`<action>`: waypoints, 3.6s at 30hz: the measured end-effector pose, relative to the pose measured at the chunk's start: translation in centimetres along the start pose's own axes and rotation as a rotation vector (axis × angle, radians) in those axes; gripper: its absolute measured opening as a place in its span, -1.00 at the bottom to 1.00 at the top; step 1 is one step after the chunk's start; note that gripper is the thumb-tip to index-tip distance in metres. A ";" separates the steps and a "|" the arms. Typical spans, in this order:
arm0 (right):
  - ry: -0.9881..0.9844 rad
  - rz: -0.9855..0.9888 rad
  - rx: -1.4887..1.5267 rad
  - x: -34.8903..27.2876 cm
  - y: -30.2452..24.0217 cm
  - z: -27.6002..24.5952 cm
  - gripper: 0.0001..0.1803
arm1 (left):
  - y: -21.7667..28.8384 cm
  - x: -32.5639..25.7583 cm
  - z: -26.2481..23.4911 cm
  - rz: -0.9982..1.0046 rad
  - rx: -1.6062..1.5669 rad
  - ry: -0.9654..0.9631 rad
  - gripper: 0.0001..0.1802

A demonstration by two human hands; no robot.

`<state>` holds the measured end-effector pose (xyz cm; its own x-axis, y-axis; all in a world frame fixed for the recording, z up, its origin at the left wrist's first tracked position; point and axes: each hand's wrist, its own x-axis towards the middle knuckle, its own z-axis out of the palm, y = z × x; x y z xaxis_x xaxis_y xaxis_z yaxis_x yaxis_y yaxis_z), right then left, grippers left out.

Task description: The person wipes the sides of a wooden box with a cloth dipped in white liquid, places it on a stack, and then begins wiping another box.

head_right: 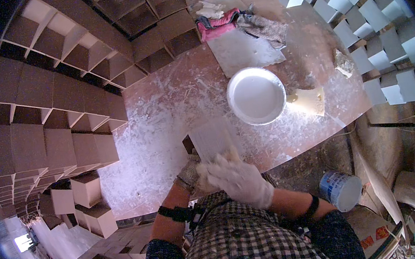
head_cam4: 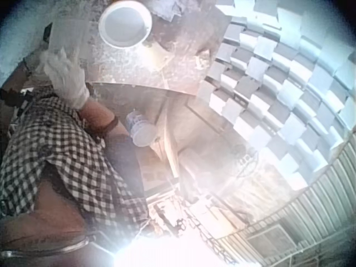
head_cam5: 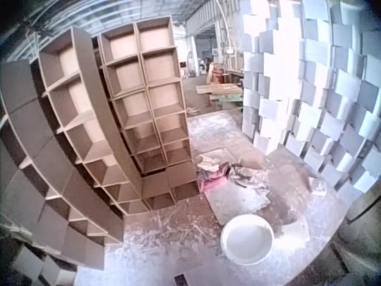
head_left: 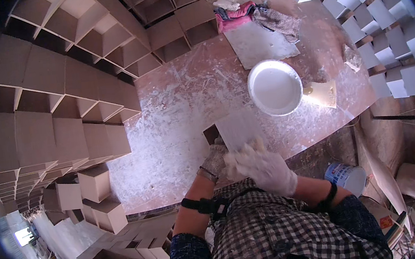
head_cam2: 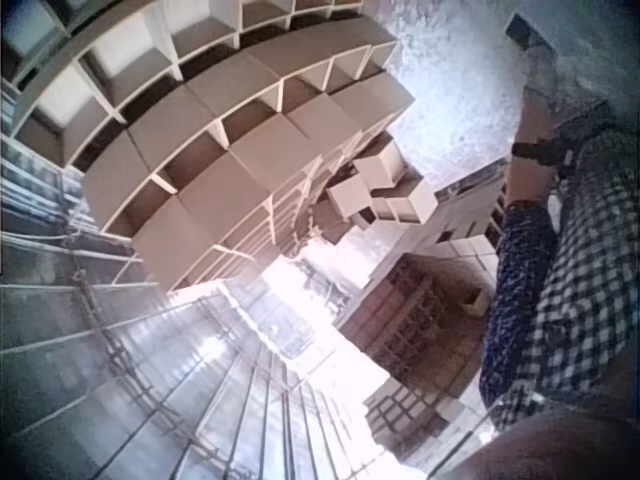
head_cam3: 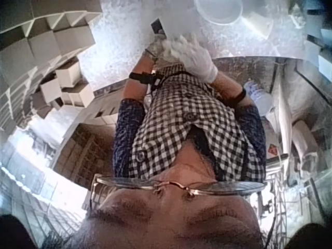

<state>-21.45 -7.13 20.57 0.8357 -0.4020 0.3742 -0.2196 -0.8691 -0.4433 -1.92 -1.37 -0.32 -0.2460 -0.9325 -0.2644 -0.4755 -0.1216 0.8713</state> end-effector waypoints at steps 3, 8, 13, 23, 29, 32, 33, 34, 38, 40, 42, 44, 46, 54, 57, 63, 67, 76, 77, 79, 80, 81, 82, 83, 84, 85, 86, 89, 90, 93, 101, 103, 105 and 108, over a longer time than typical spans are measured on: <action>0.051 0.073 0.223 -4.9 0.4 -0.3 -0.70 | 6.9 1.2 -1.2 -0.239 -0.310 0.086 -0.42; 0.049 0.325 0.145 -1.8 3.7 -2.5 -0.79 | -0.4 -1.1 1.1 -0.065 -0.352 0.193 -0.50; 0.162 0.424 0.516 1.9 10.6 1.0 -0.64 | 3.3 0.1 -0.4 0.039 -0.052 0.173 -0.57; 0.067 0.767 1.300 -9.4 1.6 0.6 -0.62 | 0.5 -0.2 0.1 0.011 -0.539 0.053 -0.56; 0.422 0.771 1.622 -8.2 1.2 -2.3 -0.56 | 9.6 1.7 -4.5 -0.228 0.737 -0.355 -0.58; 0.533 0.252 0.853 -7.4 2.5 -2.3 -0.60 | 10.6 -0.1 -6.5 -0.159 -0.110 -0.157 -0.58; 0.512 0.481 1.156 -7.6 2.4 -2.8 -0.60 | 11.0 -0.5 -7.0 -0.125 -0.390 -0.088 -0.58; 0.462 0.710 1.466 -6.9 1.9 -3.4 -0.60 | 11.3 -1.3 -7.7 -0.093 -0.667 -0.006 -0.58; 0.416 0.798 1.330 -2.7 2.3 -3.7 -0.64 | 11.3 -0.7 -8.6 0.162 0.603 -0.132 -0.59; 0.235 0.497 0.799 -1.5 4.1 -2.1 -0.68 | 6.3 0.1 -5.7 0.039 0.706 0.097 -0.62; 0.200 0.357 0.514 -0.4 5.3 -1.8 -0.66 | 6.6 1.0 -4.5 -0.228 -0.086 0.204 -0.61; 0.159 0.220 0.224 0.0 5.4 -1.1 -0.63 | 6.7 1.7 -3.8 -0.476 -0.890 0.284 -0.60; 0.118 0.315 0.040 0.4 5.4 -0.1 -0.64 | 6.5 2.2 -3.6 -0.420 -0.551 0.229 -0.57; 0.084 0.294 0.063 -3.6 4.6 3.6 -0.69 | 5.3 1.7 -3.3 -0.392 -0.360 0.144 -0.56; -0.025 0.448 0.049 0.5 8.0 2.8 -0.69 | 5.2 2.1 -3.1 -0.392 -0.353 0.126 -0.56; -0.005 0.547 0.085 -0.3 5.3 1.5 -0.85 | 4.8 2.0 -3.2 -0.387 -0.357 0.101 -0.55; -0.219 0.631 0.115 -1.3 2.8 0.9 -0.83 | 5.1 1.7 -3.2 -0.408 -0.343 0.087 -0.55; 0.054 0.280 0.075 2.0 5.2 0.6 -0.83 | 5.5 2.4 -2.9 -0.438 -0.348 0.086 -0.53; 0.049 0.278 0.075 0.6 4.2 1.3 -0.83 | 5.6 2.4 -2.8 -0.436 -0.353 0.089 -0.53; 0.057 0.226 0.085 -2.1 3.6 3.3 -0.85 | 5.7 2.7 -2.6 -0.429 -0.360 0.077 -0.53; 0.054 0.229 0.083 -1.4 3.8 2.9 -0.85 | 5.9 2.7 -2.6 -0.434 -0.362 0.071 -0.53; -0.116 0.319 0.054 0.2 4.4 2.1 -0.76 | 6.0 2.9 -2.6 -0.438 -0.369 0.075 -0.53; -0.284 0.405 0.025 1.6 5.5 1.4 -0.66 | 6.1 3.1 -2.5 -0.445 -0.374 0.078 -0.52; -0.283 0.408 0.024 2.2 7.5 1.9 -0.66 | 6.1 3.4 -2.3 -0.453 -0.412 0.087 -0.52; -0.168 0.399 0.023 2.5 9.7 2.8 -0.66 | 6.3 3.7 -2.0 -0.463 -0.476 0.099 -0.52; -0.052 0.391 0.019 2.7 10.8 3.2 -0.66 | 6.7 3.8 -1.9 -0.474 -0.574 0.120 -0.52; -0.057 0.388 0.026 3.3 9.6 2.3 -0.66 | 6.8 3.5 -1.7 -0.502 -0.769 0.179 -0.52; -0.140 0.252 -0.094 2.4 5.7 0.8 -0.80 | 5.7 3.1 -1.7 -0.540 -1.129 0.324 -0.52; -0.281 0.325 0.051 0.3 5.0 1.9 -0.79 | 2.9 3.1 -1.2 -0.488 -0.669 0.215 -0.52; -0.210 0.326 -0.006 -1.4 7.1 3.6 -0.77 | 7.7 4.7 -2.7 -0.482 -0.117 -0.044 -0.53; -0.118 0.132 -0.078 1.9 6.9 2.1 -0.78 | 7.7 2.9 -3.0 -0.482 -0.813 0.177 -0.34; -0.210 0.248 0.120 -1.0 3.9 1.9 -0.79 | 7.2 2.6 -2.7 -0.276 0.022 0.027 -0.30; -0.284 0.291 0.084 -0.4 5.5 1.7 -0.77 | 12.7 4.4 -5.1 -0.358 0.137 -0.162 -0.29; -0.239 0.191 -0.102 4.7 8.1 2.3 -0.75 | 4.2 4.5 -1.3 -0.294 0.343 -0.049 -0.21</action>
<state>-18.14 -15.42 16.83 0.8663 -0.4923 0.0846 -0.4235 -0.8136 -0.3985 -3.92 -6.54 2.72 -0.0943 -0.8569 -0.5067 -0.7816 -0.2515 0.5708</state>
